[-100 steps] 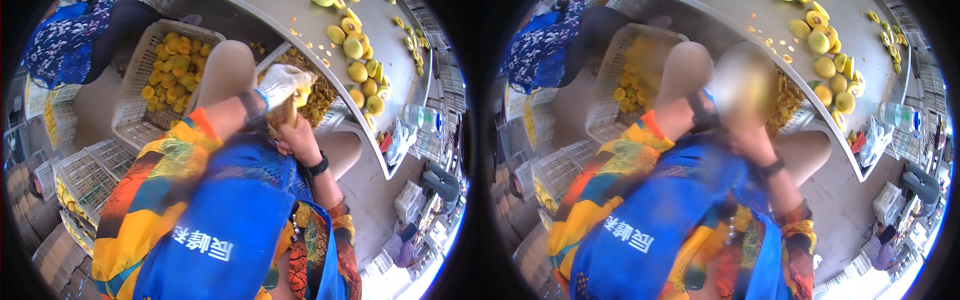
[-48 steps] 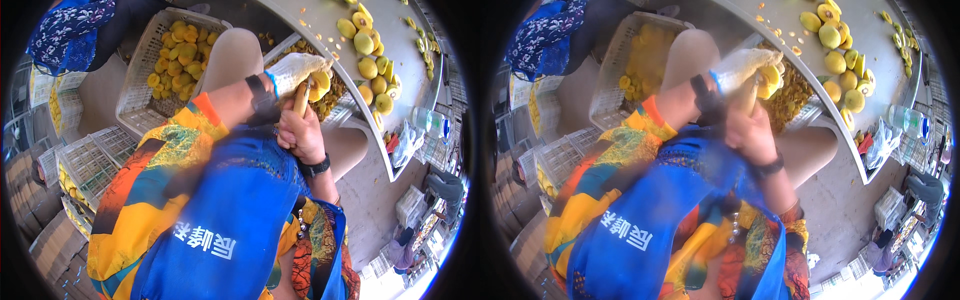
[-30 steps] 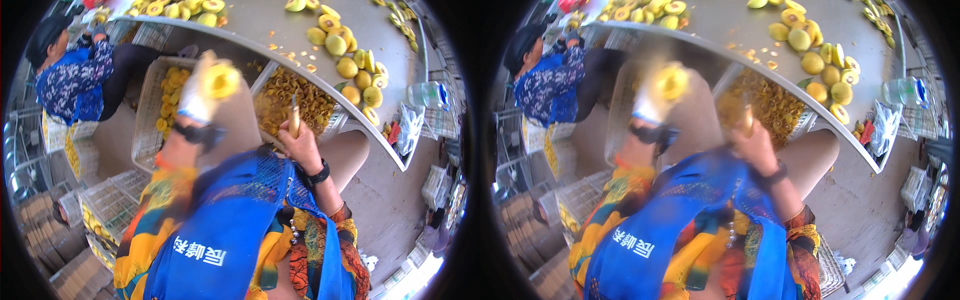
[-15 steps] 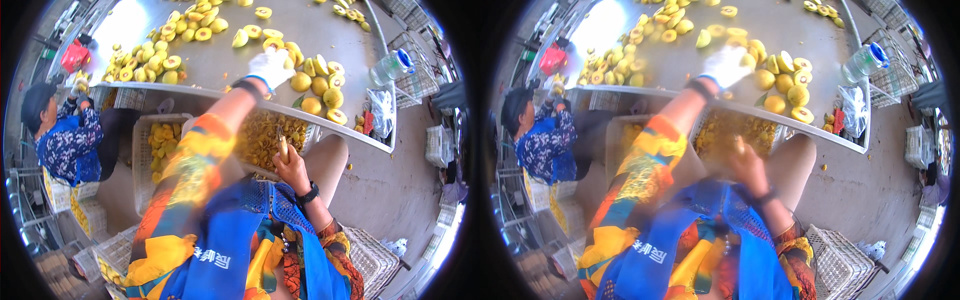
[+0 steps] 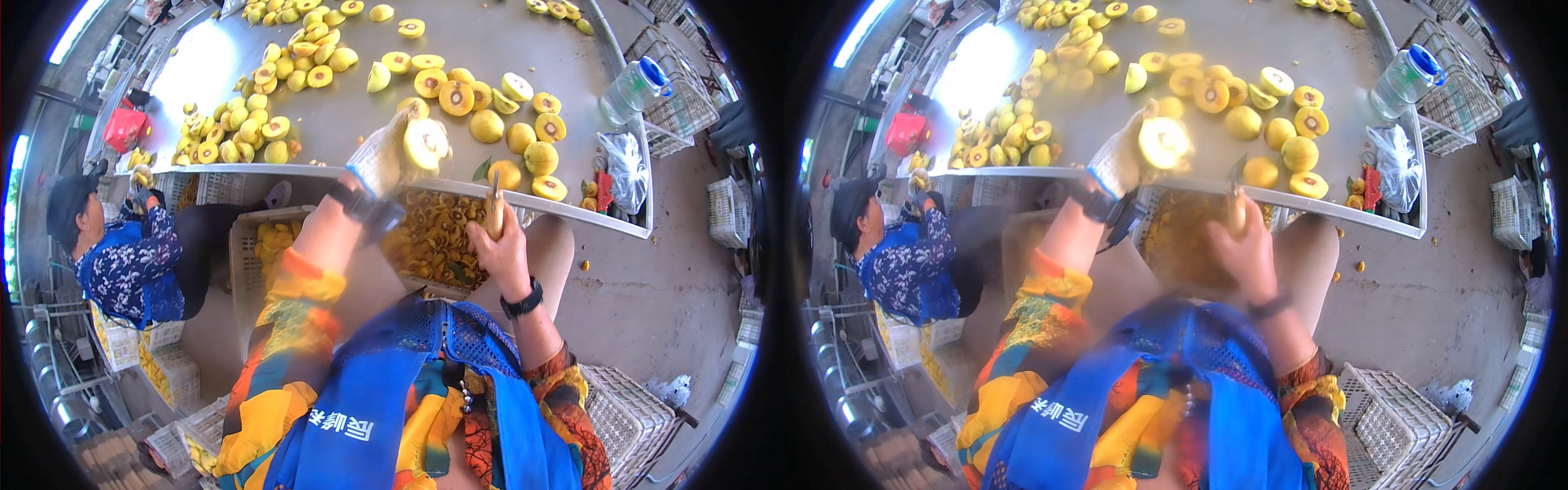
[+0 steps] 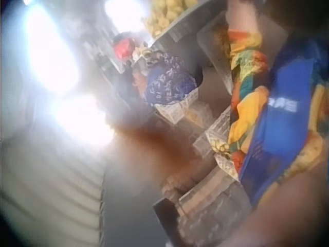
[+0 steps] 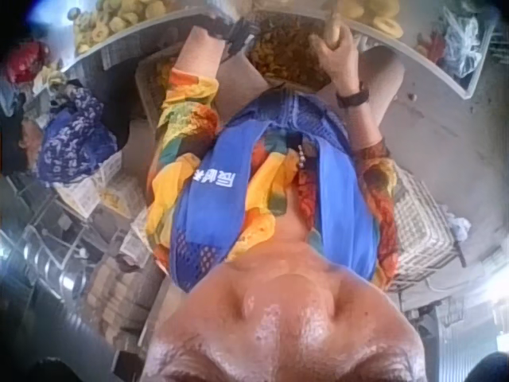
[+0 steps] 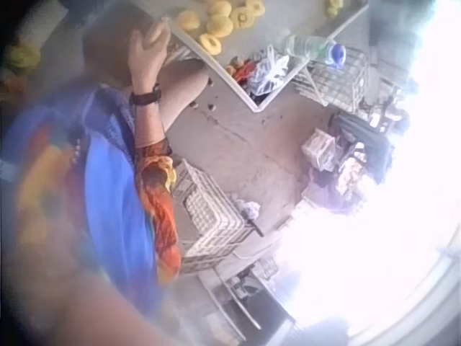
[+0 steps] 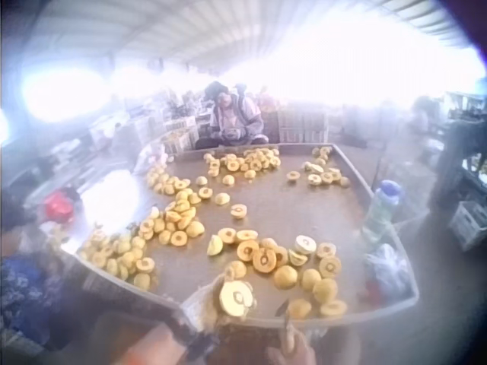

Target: The person pits and peels peaches using a small handheld coring tool while sitting at a sorting table in an agricultural processing area.

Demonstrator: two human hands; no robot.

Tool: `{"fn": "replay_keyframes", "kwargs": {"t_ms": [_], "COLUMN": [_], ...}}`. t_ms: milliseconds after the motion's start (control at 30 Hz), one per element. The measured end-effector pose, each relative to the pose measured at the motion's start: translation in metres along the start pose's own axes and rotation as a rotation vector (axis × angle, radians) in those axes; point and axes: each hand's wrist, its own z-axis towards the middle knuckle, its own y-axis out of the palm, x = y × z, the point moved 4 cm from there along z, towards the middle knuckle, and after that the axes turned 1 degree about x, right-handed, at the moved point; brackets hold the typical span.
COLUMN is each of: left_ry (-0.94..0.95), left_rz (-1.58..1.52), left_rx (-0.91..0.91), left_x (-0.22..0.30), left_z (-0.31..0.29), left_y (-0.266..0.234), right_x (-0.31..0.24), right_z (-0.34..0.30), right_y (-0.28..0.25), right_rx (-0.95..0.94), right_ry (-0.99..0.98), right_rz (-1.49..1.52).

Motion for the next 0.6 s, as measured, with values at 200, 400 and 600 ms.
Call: {"fn": "replay_keyframes", "kwargs": {"t_ms": [200,400,600], "left_ry": [-0.054,0.233,0.125], "left_rz": [0.278,-0.182,-0.209], "left_rx": [-0.033,0.133,0.183], "left_x": [-0.044,-0.050,-0.054], "left_z": [-0.037,-0.067,-0.072], "left_y": [-0.023,-0.002,-0.007], "right_x": [-0.040,-0.016,-0.025], "right_z": [0.023,0.016,0.004], "right_y": [0.038,0.064,0.054], "right_rx": [-0.184,-0.195,-0.150], "right_ry": [-0.027,0.096,0.056], "right_rz": [0.171,0.205,0.027]}}
